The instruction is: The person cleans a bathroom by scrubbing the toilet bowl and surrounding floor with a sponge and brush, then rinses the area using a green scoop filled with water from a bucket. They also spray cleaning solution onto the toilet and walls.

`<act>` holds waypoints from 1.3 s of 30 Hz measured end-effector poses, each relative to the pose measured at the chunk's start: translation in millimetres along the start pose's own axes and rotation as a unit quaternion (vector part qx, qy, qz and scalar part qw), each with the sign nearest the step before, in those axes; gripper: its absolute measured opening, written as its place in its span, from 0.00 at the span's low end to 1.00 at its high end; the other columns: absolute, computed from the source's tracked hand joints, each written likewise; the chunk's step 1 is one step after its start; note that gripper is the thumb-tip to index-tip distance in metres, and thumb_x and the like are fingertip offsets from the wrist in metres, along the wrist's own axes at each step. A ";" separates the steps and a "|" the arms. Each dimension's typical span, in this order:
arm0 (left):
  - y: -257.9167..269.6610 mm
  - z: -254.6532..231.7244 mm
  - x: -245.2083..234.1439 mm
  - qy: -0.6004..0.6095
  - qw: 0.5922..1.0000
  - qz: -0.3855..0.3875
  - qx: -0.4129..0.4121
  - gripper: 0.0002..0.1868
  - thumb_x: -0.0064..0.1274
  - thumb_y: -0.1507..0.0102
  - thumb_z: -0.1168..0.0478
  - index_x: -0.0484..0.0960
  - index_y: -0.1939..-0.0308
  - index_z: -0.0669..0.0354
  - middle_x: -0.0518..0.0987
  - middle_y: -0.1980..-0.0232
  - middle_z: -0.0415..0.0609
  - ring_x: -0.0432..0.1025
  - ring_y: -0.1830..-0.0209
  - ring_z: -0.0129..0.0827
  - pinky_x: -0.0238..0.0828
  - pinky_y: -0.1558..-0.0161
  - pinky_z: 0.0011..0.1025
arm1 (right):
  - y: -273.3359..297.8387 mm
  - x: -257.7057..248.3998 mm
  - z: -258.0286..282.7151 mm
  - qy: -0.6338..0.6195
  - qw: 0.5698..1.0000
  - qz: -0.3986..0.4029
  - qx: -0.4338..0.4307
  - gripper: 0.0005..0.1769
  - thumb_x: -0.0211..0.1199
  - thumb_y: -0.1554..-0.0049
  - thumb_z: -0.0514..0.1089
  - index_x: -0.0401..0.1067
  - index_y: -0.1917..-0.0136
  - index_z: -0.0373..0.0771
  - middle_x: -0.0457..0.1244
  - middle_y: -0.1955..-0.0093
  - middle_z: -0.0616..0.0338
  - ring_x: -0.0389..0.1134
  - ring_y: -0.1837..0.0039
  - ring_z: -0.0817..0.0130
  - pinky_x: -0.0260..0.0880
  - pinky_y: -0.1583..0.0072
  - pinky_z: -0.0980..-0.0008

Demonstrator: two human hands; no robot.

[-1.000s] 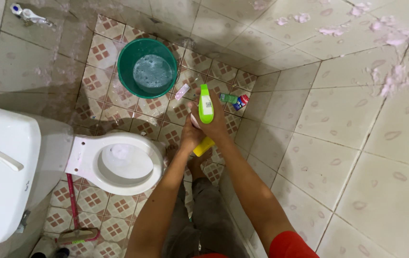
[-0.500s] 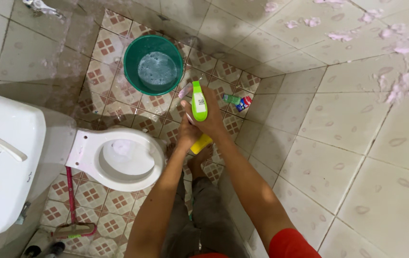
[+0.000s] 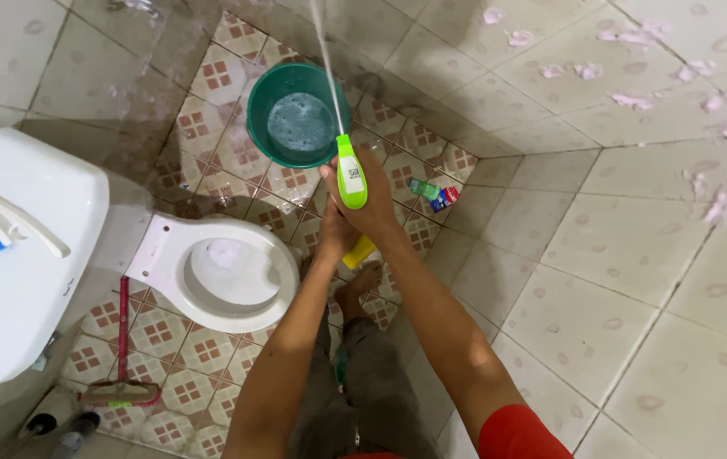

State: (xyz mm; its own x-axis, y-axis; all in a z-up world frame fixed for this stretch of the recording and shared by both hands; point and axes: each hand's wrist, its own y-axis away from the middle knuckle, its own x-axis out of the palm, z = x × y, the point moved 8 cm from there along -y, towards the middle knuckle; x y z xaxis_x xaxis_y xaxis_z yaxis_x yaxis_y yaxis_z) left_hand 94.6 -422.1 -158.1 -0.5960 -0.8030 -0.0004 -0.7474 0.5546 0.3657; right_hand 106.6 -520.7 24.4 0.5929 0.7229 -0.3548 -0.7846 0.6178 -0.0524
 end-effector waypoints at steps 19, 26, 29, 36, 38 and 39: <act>-4.8 -52.4 -66.9 0.212 0.974 -0.083 0.003 0.26 0.35 0.27 0.47 0.63 0.29 0.55 0.75 0.39 0.44 0.70 0.40 0.29 0.65 0.37 0.30 | -16.2 68.6 65.5 0.021 0.987 0.092 -0.133 0.18 0.71 0.43 0.48 0.71 0.46 0.36 0.65 0.50 0.50 0.67 0.46 0.50 0.66 0.45 0.56; 10.3 -45.2 -82.5 0.299 0.935 -0.169 -0.085 0.39 0.24 0.25 0.33 0.73 0.36 0.62 0.79 0.45 0.53 0.73 0.45 0.35 0.66 0.38 0.33 | -7.8 99.3 40.5 0.045 0.988 0.134 -0.058 0.14 0.74 0.43 0.48 0.72 0.53 0.40 0.69 0.56 0.55 0.71 0.51 0.55 0.68 0.48 0.58; 25.4 -13.8 -91.7 -0.026 0.980 -0.191 -0.055 0.29 0.52 0.34 0.48 0.70 0.34 0.59 0.79 0.40 0.56 0.74 0.39 0.42 0.69 0.41 0.37 | -0.1 100.3 36.3 0.011 0.985 0.146 -0.088 0.12 0.72 0.42 0.45 0.72 0.50 0.39 0.69 0.53 0.55 0.71 0.49 0.55 0.69 0.48 0.57; 43.7 43.6 -71.6 -0.044 0.982 -0.154 -0.102 0.31 0.61 0.41 0.59 0.71 0.35 0.59 0.81 0.43 0.57 0.77 0.42 0.45 0.72 0.43 0.38 | 21.1 88.1 -4.6 -0.070 0.991 0.110 0.021 0.14 0.70 0.41 0.44 0.71 0.46 0.37 0.68 0.54 0.57 0.70 0.53 0.67 0.71 0.49 0.66; 45.4 47.2 -62.8 -0.035 0.983 -0.137 -0.118 0.30 0.61 0.41 0.59 0.71 0.35 0.59 0.82 0.43 0.56 0.78 0.43 0.46 0.73 0.43 0.38 | 22.3 77.0 -19.7 -0.036 0.994 0.088 0.055 0.12 0.71 0.40 0.44 0.72 0.49 0.37 0.68 0.57 0.57 0.69 0.56 0.69 0.70 0.51 0.69; 44.4 43.0 -60.8 -0.052 0.985 -0.128 -0.108 0.33 0.63 0.42 0.59 0.71 0.35 0.58 0.81 0.42 0.56 0.77 0.43 0.47 0.73 0.44 0.39 | 22.1 71.6 -20.4 -0.054 0.994 0.079 0.049 0.13 0.71 0.40 0.43 0.71 0.48 0.37 0.68 0.56 0.58 0.69 0.55 0.69 0.70 0.50 0.69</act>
State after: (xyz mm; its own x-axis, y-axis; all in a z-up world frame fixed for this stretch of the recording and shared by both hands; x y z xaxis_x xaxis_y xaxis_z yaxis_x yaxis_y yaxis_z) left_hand 85.1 -339.3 -181.8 -0.4314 -0.8775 -0.2095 -0.8040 0.2686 0.5306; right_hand 128.1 -461.6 -21.2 0.4835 0.8392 -0.2490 -0.8515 0.5168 0.0883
